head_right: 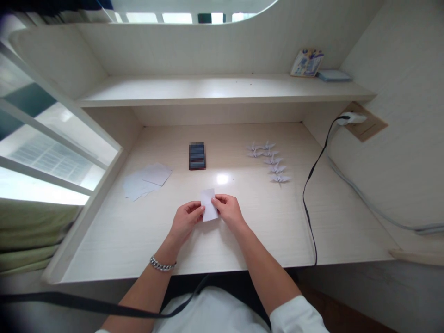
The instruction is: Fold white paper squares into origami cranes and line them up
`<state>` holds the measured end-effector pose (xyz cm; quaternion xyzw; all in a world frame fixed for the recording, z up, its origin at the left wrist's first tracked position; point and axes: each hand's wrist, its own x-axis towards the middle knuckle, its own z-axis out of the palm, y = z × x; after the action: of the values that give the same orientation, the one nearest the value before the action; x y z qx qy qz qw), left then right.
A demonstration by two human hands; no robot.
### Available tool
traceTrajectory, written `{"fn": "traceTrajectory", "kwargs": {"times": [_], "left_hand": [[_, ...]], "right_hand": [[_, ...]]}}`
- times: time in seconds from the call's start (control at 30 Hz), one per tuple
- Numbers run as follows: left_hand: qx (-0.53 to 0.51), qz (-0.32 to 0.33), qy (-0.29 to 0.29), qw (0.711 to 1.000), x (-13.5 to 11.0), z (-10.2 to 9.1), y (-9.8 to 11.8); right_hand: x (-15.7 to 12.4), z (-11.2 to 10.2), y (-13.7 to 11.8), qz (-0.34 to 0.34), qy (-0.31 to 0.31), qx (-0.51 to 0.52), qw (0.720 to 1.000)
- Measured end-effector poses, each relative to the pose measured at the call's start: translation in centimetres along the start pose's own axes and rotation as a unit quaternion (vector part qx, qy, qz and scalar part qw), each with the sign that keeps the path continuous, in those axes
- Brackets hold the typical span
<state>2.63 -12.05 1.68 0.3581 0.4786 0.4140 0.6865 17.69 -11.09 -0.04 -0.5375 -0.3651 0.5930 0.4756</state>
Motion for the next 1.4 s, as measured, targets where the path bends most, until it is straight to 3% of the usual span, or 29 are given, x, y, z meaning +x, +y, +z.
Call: {"fn": "traceTrajectory", "kwargs": {"times": [0.2, 0.47, 0.6, 0.83, 1.13, 1.3, 1.4], "left_hand": [[0.017, -0.003, -0.011, 1.000, -0.4, 0.2, 0.2], [0.095, -0.009, 0.031, 0.995, 0.0, -0.3, -0.4], [0.096, -0.010, 0.028, 0.995, 0.0, -0.4, -0.5], [0.070, 0.011, 0.078, 0.994, 0.1, -0.2, -0.7], [0.146, 0.057, 0.077, 0.985, 1.3, -1.2, 0.9], [0.078, 0.060, 0.135, 0.986, 1.5, -1.4, -0.1], [0.030, 0.042, 0.128, 0.990, 1.3, -1.4, -0.4]], "right_hand": [[-0.2, 0.1, 0.0, -0.005, -0.005, -0.004, 1.000], [0.1, -0.1, 0.5, -0.010, -0.007, -0.034, 0.999], [0.1, 0.0, 0.5, -0.006, -0.015, -0.048, 0.999], [-0.2, 0.3, 0.5, -0.029, -0.008, -0.069, 0.997], [-1.3, 0.0, -1.9, -0.030, -0.102, -0.197, 0.975], [-1.3, -1.0, -1.3, -0.009, -0.078, -0.155, 0.985], [-1.2, -1.6, -0.9, -0.005, -0.046, -0.142, 0.989]]}}
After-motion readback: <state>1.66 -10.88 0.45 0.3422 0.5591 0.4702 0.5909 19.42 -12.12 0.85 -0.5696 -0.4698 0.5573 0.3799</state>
